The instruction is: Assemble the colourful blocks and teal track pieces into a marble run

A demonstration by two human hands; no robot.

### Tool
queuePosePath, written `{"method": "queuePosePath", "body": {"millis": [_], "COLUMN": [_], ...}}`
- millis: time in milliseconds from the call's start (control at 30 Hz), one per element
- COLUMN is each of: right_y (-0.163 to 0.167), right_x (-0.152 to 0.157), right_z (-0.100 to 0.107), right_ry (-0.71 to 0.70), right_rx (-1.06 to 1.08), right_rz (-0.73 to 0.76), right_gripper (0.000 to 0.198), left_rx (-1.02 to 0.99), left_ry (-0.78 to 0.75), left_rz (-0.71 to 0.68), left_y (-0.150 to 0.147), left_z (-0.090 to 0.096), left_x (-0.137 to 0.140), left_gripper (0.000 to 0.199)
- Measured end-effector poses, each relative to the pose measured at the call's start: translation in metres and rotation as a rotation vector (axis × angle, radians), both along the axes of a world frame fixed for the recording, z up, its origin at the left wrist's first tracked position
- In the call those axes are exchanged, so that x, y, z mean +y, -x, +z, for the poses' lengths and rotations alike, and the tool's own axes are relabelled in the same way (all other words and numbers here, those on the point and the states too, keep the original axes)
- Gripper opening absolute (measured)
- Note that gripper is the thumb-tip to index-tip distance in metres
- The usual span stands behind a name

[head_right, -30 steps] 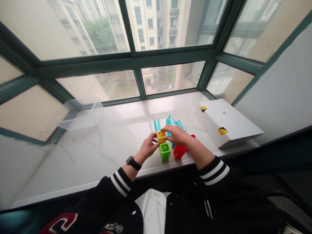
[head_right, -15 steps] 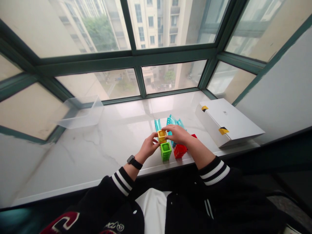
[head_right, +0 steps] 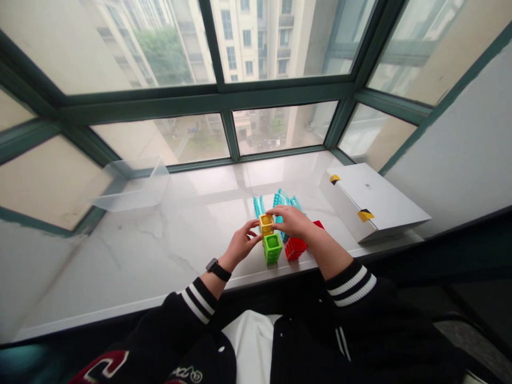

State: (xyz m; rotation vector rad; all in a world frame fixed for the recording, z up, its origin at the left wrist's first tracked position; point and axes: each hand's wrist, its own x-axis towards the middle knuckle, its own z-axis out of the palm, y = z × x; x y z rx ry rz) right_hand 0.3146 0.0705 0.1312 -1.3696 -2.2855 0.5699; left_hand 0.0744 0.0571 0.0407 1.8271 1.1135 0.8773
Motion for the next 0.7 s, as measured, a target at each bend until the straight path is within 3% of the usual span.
{"method": "queuePosePath", "body": {"millis": [167,267,367,533,700], "right_y": [-0.001,-0.001,-0.002,-0.003,0.015], "right_x": [-0.002,-0.003,-0.003,-0.003,-0.029], "right_z": [-0.002,-0.005,-0.009,-0.001,0.041], "right_ry": [0.014,-0.003,-0.017,-0.061,-0.235], "right_rx": [0.01,0.0,-0.005,0.005,0.116], "right_rz": [-0.009,-0.012,-0.016,-0.051,-0.135], "right_gripper": [0.047,0.048,0.049,0.059,0.047], "left_rx": [0.111,0.232,0.378,0.498,0.532], "left_ry": [-0.041,-0.104,-0.2,-0.303,-0.319], "left_rz": [0.108,0.241,0.273,0.199,0.194], "left_y": [0.058,0.103,0.135,0.145,0.141], "left_z": [-0.023,-0.043,-0.06,-0.072,-0.073], "left_x": [-0.003,-0.015,-0.033,-0.057,-0.059], "left_gripper": [0.027,0.027,0.028,0.031,0.032]}}
